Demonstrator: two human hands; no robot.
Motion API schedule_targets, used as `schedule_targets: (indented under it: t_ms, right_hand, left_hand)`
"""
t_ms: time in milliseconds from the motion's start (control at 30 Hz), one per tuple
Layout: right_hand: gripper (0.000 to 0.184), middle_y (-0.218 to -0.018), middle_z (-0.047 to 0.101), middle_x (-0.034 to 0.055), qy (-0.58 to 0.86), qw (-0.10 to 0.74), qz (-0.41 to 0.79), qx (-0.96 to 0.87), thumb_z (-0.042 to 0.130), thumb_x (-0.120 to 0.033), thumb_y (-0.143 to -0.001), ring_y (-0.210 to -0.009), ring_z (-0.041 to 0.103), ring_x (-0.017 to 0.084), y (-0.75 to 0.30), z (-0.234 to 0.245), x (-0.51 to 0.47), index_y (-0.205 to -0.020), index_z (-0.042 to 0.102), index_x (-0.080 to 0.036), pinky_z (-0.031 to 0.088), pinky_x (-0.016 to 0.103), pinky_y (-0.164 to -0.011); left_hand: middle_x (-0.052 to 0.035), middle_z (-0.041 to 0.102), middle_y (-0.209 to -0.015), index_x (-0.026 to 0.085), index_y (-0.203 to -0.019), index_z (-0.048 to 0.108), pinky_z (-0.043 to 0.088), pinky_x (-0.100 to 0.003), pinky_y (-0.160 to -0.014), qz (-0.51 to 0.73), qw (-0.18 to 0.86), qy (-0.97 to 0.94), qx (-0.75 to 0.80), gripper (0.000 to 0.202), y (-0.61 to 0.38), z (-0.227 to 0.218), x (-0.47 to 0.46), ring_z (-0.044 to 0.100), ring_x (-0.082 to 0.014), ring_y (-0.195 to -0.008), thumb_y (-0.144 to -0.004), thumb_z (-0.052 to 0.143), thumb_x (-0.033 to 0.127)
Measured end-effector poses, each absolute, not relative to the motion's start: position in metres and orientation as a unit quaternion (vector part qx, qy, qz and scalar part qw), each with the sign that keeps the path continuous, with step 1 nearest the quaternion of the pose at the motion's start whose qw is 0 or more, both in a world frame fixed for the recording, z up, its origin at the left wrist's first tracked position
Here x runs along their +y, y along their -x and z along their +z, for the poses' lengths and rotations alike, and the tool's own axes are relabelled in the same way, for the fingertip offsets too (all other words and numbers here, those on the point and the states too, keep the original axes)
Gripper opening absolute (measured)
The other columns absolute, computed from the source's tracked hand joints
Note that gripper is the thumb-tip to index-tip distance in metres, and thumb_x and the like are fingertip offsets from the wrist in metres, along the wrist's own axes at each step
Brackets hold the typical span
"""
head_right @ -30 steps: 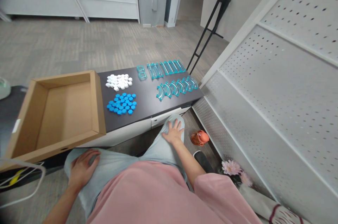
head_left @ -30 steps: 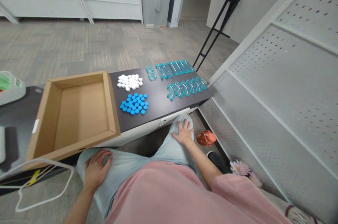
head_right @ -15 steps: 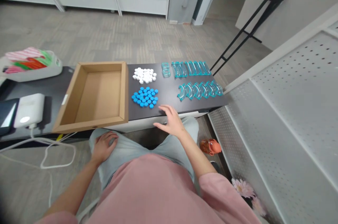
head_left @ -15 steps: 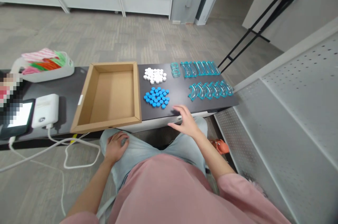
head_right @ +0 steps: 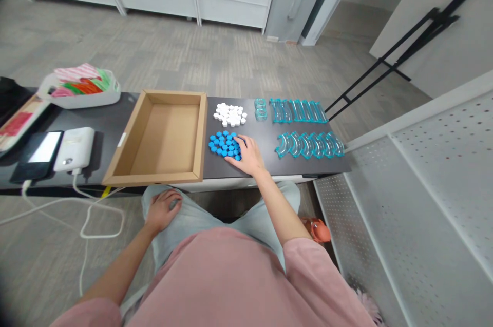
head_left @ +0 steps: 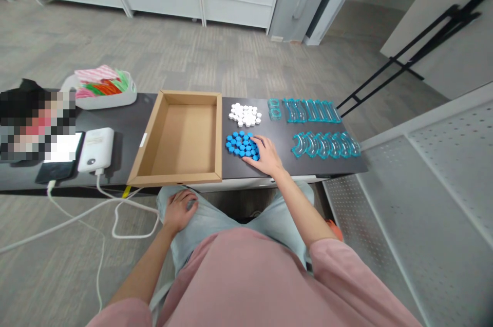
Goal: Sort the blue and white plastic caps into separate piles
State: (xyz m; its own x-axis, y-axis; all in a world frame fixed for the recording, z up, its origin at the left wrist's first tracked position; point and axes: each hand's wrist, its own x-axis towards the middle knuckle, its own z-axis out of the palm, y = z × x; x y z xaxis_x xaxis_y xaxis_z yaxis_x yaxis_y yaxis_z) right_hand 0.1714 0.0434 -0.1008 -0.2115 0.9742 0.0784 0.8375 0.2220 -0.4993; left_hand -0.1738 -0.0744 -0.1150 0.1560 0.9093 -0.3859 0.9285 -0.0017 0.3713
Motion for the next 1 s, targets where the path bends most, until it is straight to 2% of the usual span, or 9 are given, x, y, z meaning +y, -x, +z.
schedule_targets:
  t_ms: [100,200,367,533,667,800,1000]
  right_hand:
    - [0.064,-0.161,0.061,0.0124,0.614,0.191,0.17,-0.747,0.078,-0.056,-0.099,-0.15,0.053,0.041,-0.171,-0.102,0.041,-0.157,0.063,-0.035,0.05,0.057,-0.123]
    - [0.056,-0.153,0.065,0.0136,0.623,0.182,0.159,-0.744,0.076,-0.056,-0.1,-0.143,0.056,0.043,-0.171,-0.103,0.041,-0.151,0.065,-0.035,0.048,0.059,-0.123]
    - [0.049,-0.151,0.064,0.0158,0.614,0.17,0.153,-0.755,0.072,-0.05,-0.102,-0.138,0.056,0.041,-0.17,-0.099,0.041,-0.147,0.065,-0.03,0.046,0.056,-0.121]
    - [0.043,-0.148,0.064,0.0191,0.609,0.172,0.141,-0.761,0.064,-0.037,-0.107,-0.134,0.056,0.036,-0.168,-0.098,0.041,-0.144,0.067,-0.017,0.044,0.05,-0.119]
    - [0.033,-0.143,0.067,0.0156,0.615,0.178,0.125,-0.758,0.062,-0.035,-0.107,-0.131,0.058,0.034,-0.168,-0.104,0.041,-0.137,0.072,-0.025,0.046,0.049,-0.116]
    - [0.028,-0.138,0.068,0.0135,0.614,0.197,0.115,-0.756,0.063,-0.036,-0.105,-0.129,0.061,0.037,-0.17,-0.112,0.044,-0.131,0.073,-0.034,0.05,0.053,-0.114]
    - [0.026,-0.135,0.069,0.0187,0.613,0.246,0.108,-0.743,0.062,-0.037,-0.104,-0.125,0.062,0.041,-0.173,-0.124,0.049,-0.126,0.073,-0.032,0.05,0.056,-0.107]
  left_hand:
    - [-0.0082,0.079,-0.137,0.031,-0.102,0.079,0.043,-0.05,-0.127,-0.021,0.275,-0.702,0.657,0.037,0.172,-0.116,-0.073,0.066,-0.0281,-0.143,-0.104,0.044,0.02]
    - [-0.0035,0.08,-0.137,0.033,-0.101,0.078,0.042,-0.048,-0.129,-0.032,0.275,-0.691,0.668,0.034,0.171,-0.118,-0.073,0.065,-0.0264,-0.143,-0.103,0.047,0.018]
    - [-0.003,0.08,-0.136,0.033,-0.097,0.078,0.039,-0.045,-0.13,-0.016,0.28,-0.683,0.675,0.031,0.17,-0.116,-0.076,0.063,-0.0261,-0.147,-0.102,0.051,0.017]
    - [-0.0035,0.079,-0.136,0.033,-0.1,0.078,0.038,-0.046,-0.13,-0.019,0.292,-0.686,0.667,0.032,0.168,-0.108,-0.078,0.06,-0.0274,-0.148,-0.101,0.049,0.02]
    - [-0.0055,0.079,-0.135,0.032,-0.099,0.079,0.038,-0.048,-0.13,-0.019,0.293,-0.692,0.66,0.031,0.168,-0.104,-0.078,0.062,-0.0299,-0.146,-0.1,0.049,0.021]
    - [-0.0052,0.079,-0.139,0.032,-0.103,0.079,0.04,-0.048,-0.13,-0.025,0.281,-0.711,0.645,0.03,0.173,-0.11,-0.08,0.062,-0.0303,-0.148,-0.101,0.049,0.025]
    - [-0.0087,0.078,-0.141,0.029,-0.113,0.078,0.041,-0.05,-0.13,-0.036,0.261,-0.738,0.621,0.033,0.186,-0.136,-0.081,0.06,-0.0311,-0.152,-0.105,0.046,0.028]
